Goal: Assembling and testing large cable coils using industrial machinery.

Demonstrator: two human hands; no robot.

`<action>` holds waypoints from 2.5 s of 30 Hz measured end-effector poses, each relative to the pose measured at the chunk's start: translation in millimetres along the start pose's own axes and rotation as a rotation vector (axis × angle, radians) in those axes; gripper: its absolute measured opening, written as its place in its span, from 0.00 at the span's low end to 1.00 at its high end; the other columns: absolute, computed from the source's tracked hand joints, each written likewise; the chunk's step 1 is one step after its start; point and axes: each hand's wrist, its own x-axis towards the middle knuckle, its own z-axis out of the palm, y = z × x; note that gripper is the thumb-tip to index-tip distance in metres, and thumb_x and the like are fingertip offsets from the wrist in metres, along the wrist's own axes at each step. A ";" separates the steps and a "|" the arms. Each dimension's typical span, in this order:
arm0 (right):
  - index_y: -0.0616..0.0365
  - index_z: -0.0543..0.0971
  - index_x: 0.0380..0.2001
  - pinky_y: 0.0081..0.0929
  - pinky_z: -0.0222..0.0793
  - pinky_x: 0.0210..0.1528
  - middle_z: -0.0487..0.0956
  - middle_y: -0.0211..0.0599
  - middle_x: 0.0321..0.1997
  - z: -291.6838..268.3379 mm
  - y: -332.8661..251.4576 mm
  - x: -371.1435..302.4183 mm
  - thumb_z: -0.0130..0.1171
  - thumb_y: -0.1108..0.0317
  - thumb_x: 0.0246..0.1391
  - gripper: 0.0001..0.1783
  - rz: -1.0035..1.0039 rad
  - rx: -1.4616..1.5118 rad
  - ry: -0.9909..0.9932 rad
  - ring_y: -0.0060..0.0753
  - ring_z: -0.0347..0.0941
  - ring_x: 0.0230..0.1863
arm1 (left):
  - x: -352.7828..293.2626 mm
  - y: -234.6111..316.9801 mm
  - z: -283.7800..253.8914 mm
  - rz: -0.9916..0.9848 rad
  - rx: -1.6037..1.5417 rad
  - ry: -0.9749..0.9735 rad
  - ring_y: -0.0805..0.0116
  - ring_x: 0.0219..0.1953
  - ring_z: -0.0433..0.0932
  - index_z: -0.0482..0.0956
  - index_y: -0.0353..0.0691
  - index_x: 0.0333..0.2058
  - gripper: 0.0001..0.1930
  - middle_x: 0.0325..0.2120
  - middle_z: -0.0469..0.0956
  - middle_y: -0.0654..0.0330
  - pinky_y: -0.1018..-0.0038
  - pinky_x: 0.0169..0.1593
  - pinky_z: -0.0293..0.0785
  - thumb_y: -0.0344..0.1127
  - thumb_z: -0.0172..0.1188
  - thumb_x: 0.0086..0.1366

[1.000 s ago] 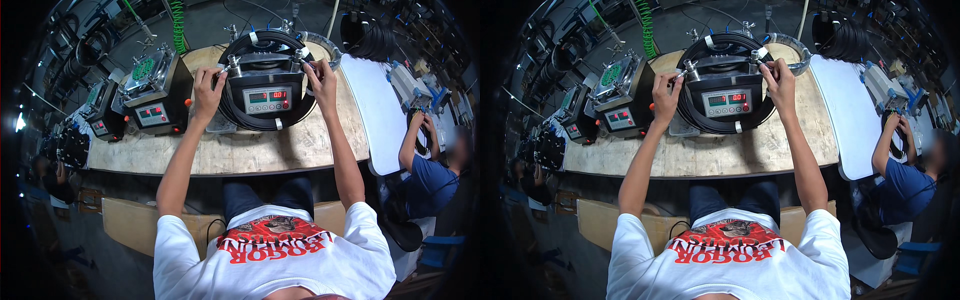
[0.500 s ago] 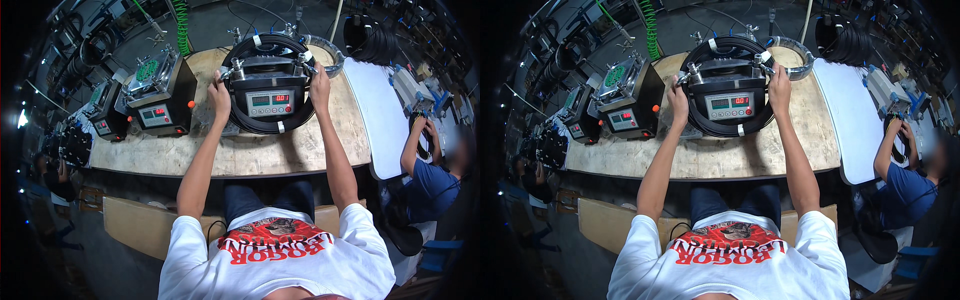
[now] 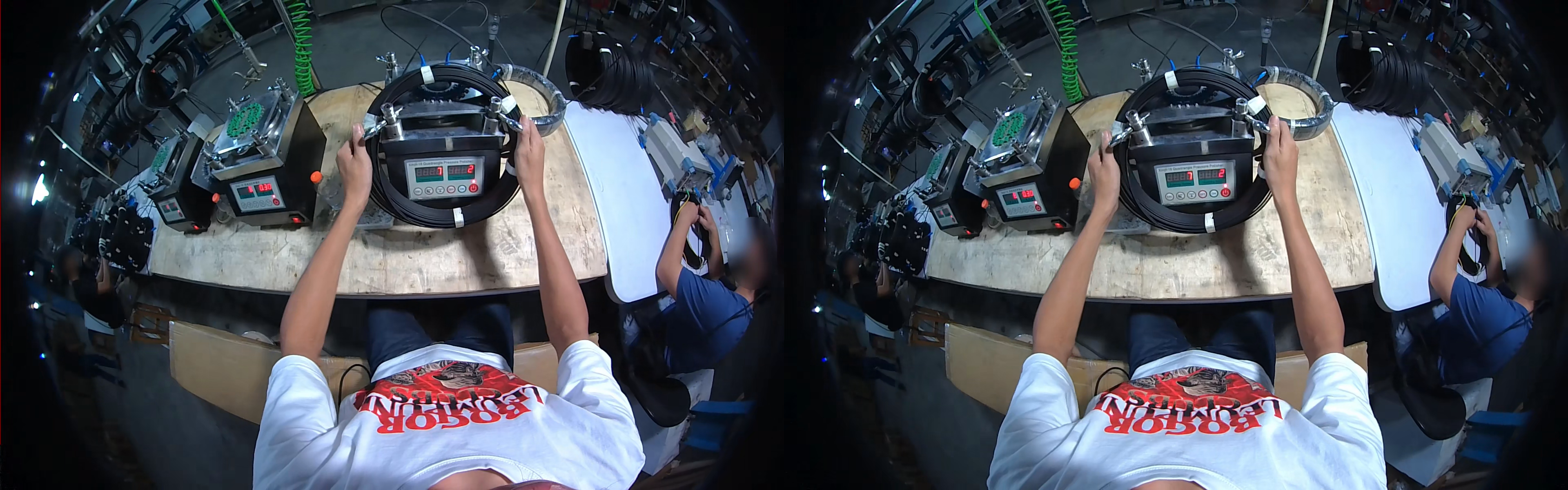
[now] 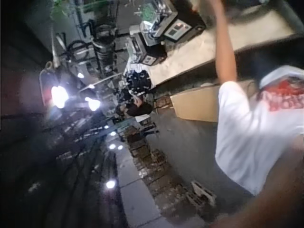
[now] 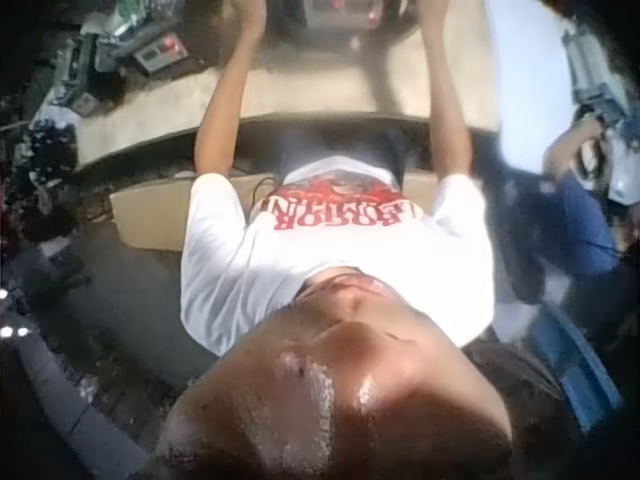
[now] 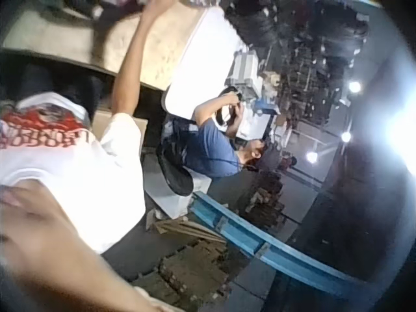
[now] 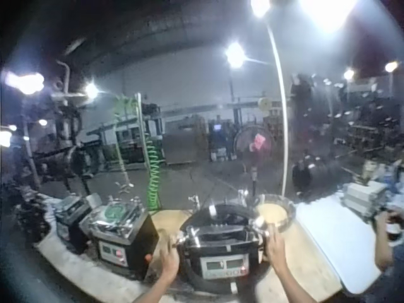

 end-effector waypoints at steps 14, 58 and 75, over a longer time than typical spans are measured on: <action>0.65 0.78 0.47 0.22 0.67 0.35 0.79 0.34 0.29 47.2 65.7 143.3 0.49 0.54 0.70 0.22 0.020 0.061 -0.295 0.21 0.72 0.32 | 159.7 2.7 47.1 -0.423 -0.745 -0.278 0.67 0.35 0.77 0.71 0.42 0.52 0.23 0.34 0.77 0.60 0.67 0.40 0.77 0.55 0.57 0.70; 0.63 0.74 0.54 0.39 0.63 0.62 0.79 0.54 0.53 77.9 -26.0 146.6 0.34 0.36 0.69 0.39 -0.027 -0.025 -0.265 0.54 0.72 0.60 | 134.7 84.5 76.4 0.002 0.252 -0.282 0.35 0.69 0.52 0.63 0.35 0.65 0.33 0.61 0.67 0.34 0.54 0.71 0.49 0.57 0.34 0.74; 0.66 0.72 0.59 0.32 0.67 0.54 0.79 0.45 0.42 75.5 -12.0 144.0 0.40 0.48 0.72 0.30 -0.128 0.026 -0.314 0.40 0.75 0.46 | 138.0 66.3 69.5 0.164 -0.004 -0.307 0.61 0.38 0.78 0.71 0.35 0.57 0.20 0.34 0.79 0.50 0.67 0.48 0.71 0.33 0.45 0.69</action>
